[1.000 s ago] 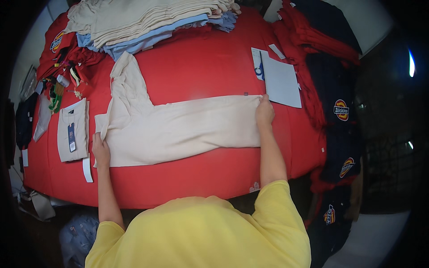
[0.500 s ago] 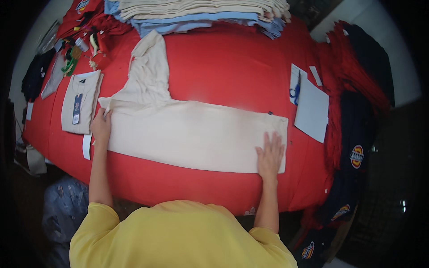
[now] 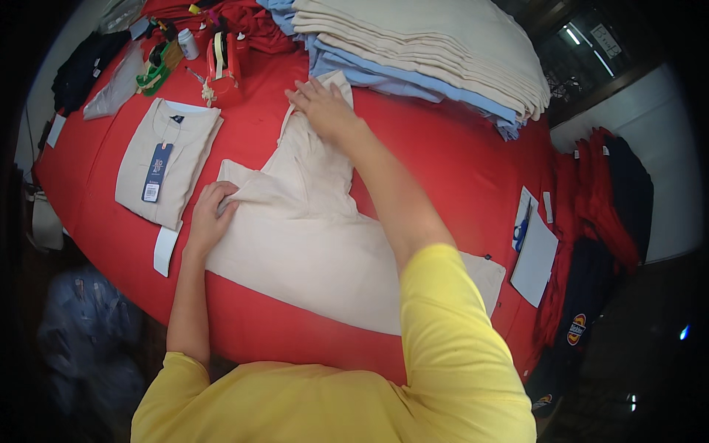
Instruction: The person folds several shirts by hand on a red surface, using a board as a guide for folding some of them, and then moves the folded shirts aside.
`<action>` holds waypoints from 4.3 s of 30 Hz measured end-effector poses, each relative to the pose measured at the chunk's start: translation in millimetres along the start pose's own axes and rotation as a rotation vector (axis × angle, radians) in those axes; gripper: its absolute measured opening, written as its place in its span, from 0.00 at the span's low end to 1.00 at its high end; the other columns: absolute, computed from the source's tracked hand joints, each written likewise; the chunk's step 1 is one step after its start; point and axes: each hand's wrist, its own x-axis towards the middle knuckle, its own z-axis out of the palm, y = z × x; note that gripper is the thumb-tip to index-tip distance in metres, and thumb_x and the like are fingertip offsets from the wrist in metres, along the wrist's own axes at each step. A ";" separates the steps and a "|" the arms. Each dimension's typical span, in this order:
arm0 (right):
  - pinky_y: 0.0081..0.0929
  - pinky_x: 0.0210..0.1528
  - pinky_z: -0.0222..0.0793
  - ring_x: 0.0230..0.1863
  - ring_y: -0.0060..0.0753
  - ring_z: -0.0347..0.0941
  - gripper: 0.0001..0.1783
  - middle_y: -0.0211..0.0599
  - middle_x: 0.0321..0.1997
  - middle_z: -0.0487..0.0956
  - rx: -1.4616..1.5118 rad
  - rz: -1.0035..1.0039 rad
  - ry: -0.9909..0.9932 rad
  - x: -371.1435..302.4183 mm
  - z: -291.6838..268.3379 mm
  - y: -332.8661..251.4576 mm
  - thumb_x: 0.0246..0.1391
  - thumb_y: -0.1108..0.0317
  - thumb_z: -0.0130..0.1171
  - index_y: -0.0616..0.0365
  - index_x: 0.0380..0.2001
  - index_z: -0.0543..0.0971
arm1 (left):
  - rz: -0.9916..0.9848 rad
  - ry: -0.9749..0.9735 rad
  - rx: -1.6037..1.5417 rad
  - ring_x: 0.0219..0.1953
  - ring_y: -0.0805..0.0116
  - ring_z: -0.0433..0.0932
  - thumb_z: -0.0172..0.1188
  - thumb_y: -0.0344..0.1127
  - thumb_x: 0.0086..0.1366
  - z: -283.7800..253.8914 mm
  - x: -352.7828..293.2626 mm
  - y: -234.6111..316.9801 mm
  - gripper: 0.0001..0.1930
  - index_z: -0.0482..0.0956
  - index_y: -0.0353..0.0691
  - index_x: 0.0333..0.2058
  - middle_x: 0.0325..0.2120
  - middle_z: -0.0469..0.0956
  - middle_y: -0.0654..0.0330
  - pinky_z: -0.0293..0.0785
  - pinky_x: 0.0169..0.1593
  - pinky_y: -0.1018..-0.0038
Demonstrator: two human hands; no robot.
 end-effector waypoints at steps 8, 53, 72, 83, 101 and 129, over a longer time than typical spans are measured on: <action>0.40 0.59 0.59 0.50 0.42 0.71 0.11 0.38 0.36 0.81 -0.248 -0.034 -0.388 21.9 -88.4 -0.6 0.45 0.67 0.58 0.53 0.34 0.81 | -0.063 -0.006 -0.051 0.48 0.56 0.71 0.56 0.23 0.51 -10.8 -7.8 -0.4 0.17 0.75 0.37 0.42 0.44 0.73 0.56 0.66 0.55 0.66; 0.35 0.47 0.68 0.45 0.43 0.67 0.21 0.37 0.41 0.71 0.357 0.114 -0.223 -340.0 -143.0 -177.3 0.40 0.81 0.57 0.51 0.41 0.81 | -0.098 -0.218 -0.179 0.49 0.58 0.70 0.47 0.17 0.51 -12.8 4.0 -14.8 0.08 0.72 0.35 0.18 0.40 0.76 0.57 0.63 0.55 0.71; 0.21 0.42 0.64 0.37 0.23 0.69 0.12 0.31 0.33 0.73 0.966 0.825 -0.045 -298.1 -184.7 -121.5 0.56 0.75 0.51 0.69 0.42 0.77 | -0.096 -0.257 -0.138 0.49 0.59 0.68 0.51 0.23 0.53 -15.9 5.2 -6.7 0.07 0.78 0.39 0.27 0.40 0.76 0.61 0.55 0.59 0.66; 0.22 0.39 0.66 0.34 0.22 0.72 0.14 0.32 0.32 0.79 1.018 0.946 -0.014 -275.8 -204.3 -119.3 0.54 0.70 0.50 0.69 0.39 0.78 | -0.132 -0.292 -0.181 0.50 0.61 0.68 0.53 0.26 0.53 -16.8 6.7 -8.5 0.07 0.79 0.39 0.30 0.41 0.76 0.62 0.55 0.60 0.67; 0.36 0.41 0.69 0.39 0.43 0.75 0.12 0.39 0.34 0.78 0.509 0.303 -0.566 -265.8 -202.9 -136.3 0.45 0.76 0.58 0.54 0.34 0.84 | -0.151 -0.274 -0.172 0.50 0.62 0.69 0.56 0.25 0.55 -12.6 7.7 -14.2 0.06 0.81 0.42 0.25 0.41 0.76 0.64 0.55 0.60 0.64; 0.63 0.70 0.31 0.73 0.55 0.45 0.30 0.46 0.70 0.57 0.321 0.234 -0.100 -225.4 -42.2 -189.3 0.64 0.48 0.45 0.48 0.65 0.63 | -0.109 -0.242 -0.133 0.50 0.59 0.69 0.55 0.26 0.52 -15.3 2.6 -9.6 0.07 0.82 0.41 0.28 0.41 0.77 0.61 0.60 0.57 0.67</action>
